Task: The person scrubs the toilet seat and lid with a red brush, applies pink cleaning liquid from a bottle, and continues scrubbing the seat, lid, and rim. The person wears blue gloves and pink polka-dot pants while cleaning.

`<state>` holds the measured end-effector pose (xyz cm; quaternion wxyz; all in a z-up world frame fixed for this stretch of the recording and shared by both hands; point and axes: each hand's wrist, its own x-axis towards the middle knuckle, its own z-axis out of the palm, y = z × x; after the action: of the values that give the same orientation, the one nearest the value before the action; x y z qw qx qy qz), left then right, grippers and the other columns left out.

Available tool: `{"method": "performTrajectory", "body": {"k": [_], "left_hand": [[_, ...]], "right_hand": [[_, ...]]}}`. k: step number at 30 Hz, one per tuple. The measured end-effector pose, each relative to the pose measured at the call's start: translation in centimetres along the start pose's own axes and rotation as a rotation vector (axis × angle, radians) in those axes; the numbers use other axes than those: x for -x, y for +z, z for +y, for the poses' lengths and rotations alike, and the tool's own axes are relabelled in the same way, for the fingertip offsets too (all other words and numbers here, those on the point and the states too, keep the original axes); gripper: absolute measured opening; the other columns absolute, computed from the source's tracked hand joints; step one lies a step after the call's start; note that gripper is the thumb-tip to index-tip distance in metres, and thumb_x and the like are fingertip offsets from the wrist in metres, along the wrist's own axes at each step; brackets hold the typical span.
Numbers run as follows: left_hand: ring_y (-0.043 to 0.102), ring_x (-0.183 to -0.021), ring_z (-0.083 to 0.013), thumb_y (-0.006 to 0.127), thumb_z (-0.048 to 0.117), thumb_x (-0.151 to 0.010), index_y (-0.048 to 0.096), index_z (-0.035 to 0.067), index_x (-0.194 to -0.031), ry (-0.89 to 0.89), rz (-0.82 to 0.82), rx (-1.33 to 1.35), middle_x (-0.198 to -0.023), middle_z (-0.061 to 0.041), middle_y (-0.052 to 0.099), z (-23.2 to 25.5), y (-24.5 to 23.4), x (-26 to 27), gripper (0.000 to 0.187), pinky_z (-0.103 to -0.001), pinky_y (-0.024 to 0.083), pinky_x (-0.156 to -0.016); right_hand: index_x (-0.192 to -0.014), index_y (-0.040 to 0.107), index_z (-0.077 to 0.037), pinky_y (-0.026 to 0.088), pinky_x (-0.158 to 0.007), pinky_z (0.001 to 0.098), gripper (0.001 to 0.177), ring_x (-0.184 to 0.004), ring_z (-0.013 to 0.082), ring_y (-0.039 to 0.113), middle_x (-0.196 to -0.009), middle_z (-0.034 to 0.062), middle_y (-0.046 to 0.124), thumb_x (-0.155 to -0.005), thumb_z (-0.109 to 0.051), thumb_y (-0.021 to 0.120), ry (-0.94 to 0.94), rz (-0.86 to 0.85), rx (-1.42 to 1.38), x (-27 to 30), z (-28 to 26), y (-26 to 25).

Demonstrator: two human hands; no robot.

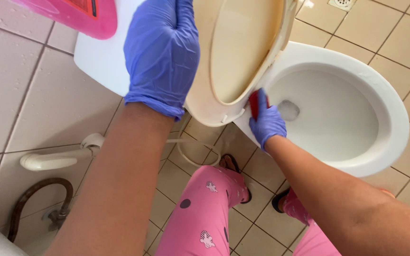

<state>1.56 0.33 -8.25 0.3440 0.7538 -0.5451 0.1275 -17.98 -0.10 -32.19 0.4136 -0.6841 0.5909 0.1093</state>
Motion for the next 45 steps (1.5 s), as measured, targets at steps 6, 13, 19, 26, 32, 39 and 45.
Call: {"method": "performTrajectory", "body": {"k": [6,13,19,26,32,39,45], "left_hand": [[0.061,-0.068,-0.0302,0.054,0.024,-0.102,0.068,0.010,-0.088,-0.007,0.020,-0.058,-0.074,-0.007,0.063,-1.3,0.8,0.3,0.025,-0.042,0.046,-0.062],[0.044,-0.057,-0.0212,0.055,0.025,-0.104,0.049,0.015,-0.072,-0.011,-0.012,-0.042,-0.061,-0.002,0.046,-1.5,0.7,0.1,0.034,-0.039,0.035,-0.056],[0.055,-0.058,-0.0211,0.052,0.025,-0.105,0.061,0.013,-0.079,0.082,0.001,0.003,-0.065,-0.003,0.057,-1.6,0.7,0.4,0.031,-0.038,0.042,-0.056],[0.042,-0.052,-0.0131,0.044,0.005,-0.095,0.042,0.026,-0.074,0.495,0.110,-1.000,-0.061,0.001,0.038,-4.0,1.9,0.9,0.029,-0.032,0.035,-0.048],[0.055,-0.062,-0.0229,0.053,0.027,-0.105,0.060,0.011,-0.080,-0.051,-0.030,0.087,-0.069,-0.004,0.057,0.0,-0.3,0.2,0.031,-0.039,0.043,-0.058],[0.056,-0.062,-0.0239,0.053,0.024,-0.105,0.056,0.011,-0.078,0.006,-0.050,0.073,-0.068,-0.005,0.058,-0.2,-0.5,0.2,0.030,-0.041,0.041,-0.059],[0.064,-0.072,-0.0317,0.057,0.022,-0.107,0.068,0.007,-0.088,0.068,-0.002,0.007,-0.079,-0.011,0.067,-1.0,0.3,0.6,0.027,-0.043,0.046,-0.064]], "right_hand": [[-0.163,0.014,-0.040,0.056,-0.071,0.0555,0.090,-0.088,0.0461,0.066,-0.109,0.0229,0.056,-0.090,-0.032,0.065,-0.261,-0.011,0.291,0.7,2.3,2.7],[-0.164,0.012,-0.036,0.055,-0.075,0.0596,0.092,-0.091,0.0489,0.063,-0.112,0.0238,0.053,-0.088,-0.031,0.064,-0.215,0.061,0.204,1.0,2.7,4.4],[-0.157,0.027,-0.032,0.054,-0.065,0.0571,0.080,-0.082,0.0499,0.064,-0.103,0.0234,0.059,-0.085,-0.023,0.060,-0.413,0.023,0.375,-0.1,3.8,1.5],[-0.161,0.023,-0.013,0.054,-0.072,0.0584,0.089,-0.092,0.0469,0.065,-0.112,0.0240,0.058,-0.086,-0.041,0.064,-0.260,0.240,0.300,-5.5,5.1,4.7],[-0.161,0.024,-0.019,0.055,-0.068,0.0538,0.086,-0.088,0.0423,0.065,-0.115,0.0211,0.060,-0.084,-0.033,0.059,-0.254,0.081,0.368,1.9,5.2,7.9],[-0.159,0.024,-0.020,0.055,-0.066,0.0551,0.083,-0.079,0.0396,0.063,-0.102,0.0195,0.058,-0.088,-0.038,0.063,-0.142,0.145,0.351,6.7,11.6,3.4],[-0.149,0.034,-0.016,0.054,-0.068,0.0615,0.068,-0.083,0.0509,0.068,-0.099,0.0266,0.063,-0.094,-0.047,0.057,0.079,0.244,0.333,8.3,23.5,-2.5]]}}
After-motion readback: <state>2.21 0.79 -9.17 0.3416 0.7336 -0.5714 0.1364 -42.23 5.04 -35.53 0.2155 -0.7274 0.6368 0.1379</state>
